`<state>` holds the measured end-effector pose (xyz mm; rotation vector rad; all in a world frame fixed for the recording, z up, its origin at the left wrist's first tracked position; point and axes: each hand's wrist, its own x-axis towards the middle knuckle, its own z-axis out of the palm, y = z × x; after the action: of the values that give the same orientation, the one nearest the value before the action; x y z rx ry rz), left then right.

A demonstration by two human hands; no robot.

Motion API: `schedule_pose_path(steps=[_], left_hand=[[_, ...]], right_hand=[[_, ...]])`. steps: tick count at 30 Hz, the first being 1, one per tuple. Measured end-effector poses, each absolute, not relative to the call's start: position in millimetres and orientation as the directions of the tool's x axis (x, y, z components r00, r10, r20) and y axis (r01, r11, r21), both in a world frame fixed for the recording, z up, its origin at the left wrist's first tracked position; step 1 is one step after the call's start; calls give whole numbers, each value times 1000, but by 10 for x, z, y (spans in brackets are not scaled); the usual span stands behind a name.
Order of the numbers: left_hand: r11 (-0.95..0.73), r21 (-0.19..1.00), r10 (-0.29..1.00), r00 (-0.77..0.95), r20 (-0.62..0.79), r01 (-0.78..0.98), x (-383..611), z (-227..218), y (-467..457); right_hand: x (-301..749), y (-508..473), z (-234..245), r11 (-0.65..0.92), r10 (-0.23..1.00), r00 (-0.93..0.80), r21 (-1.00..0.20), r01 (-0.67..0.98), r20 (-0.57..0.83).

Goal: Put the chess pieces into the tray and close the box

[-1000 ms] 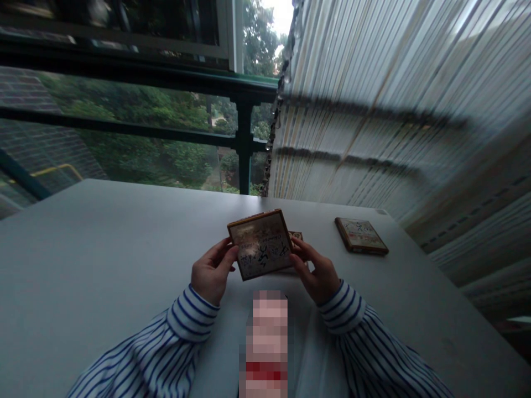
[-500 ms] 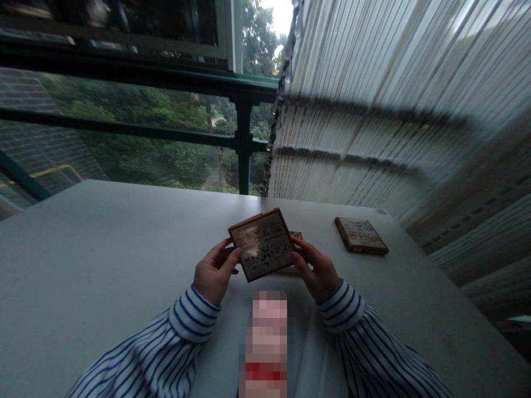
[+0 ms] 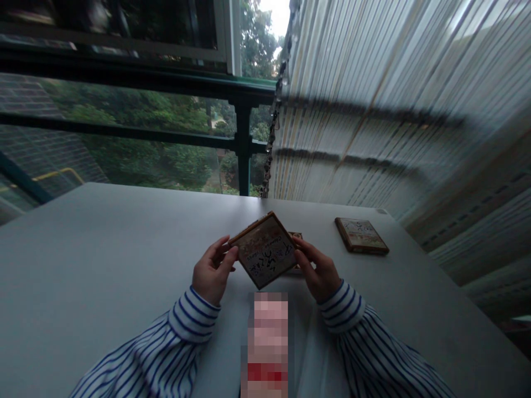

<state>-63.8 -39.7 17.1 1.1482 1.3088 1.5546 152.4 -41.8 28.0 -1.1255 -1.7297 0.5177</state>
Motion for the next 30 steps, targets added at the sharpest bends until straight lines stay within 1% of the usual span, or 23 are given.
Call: schedule_pose_path(steps=[10, 16, 23, 25, 30], left_hand=[[-130, 989, 937, -319, 145, 68, -649, 169, -390], [-162, 976, 932, -304, 199, 142, -672, 141, -383], [-218, 962, 921, -290, 259, 167, -675, 132, -388], [-224, 959, 925, -273, 265, 172, -670, 140, -397], [-270, 930, 922, -212, 324, 248, -669, 164, -418]], right_hand=[[1522, -412, 274, 522, 833, -121, -696, 494, 540], [1540, -418, 285, 567, 800, -145, -655, 499, 582], [1556, -428, 324, 638, 745, -176, -609, 472, 644], [1557, -426, 329, 651, 732, -185, -592, 475, 656], [1555, -425, 341, 691, 695, -202, -561, 456, 690]])
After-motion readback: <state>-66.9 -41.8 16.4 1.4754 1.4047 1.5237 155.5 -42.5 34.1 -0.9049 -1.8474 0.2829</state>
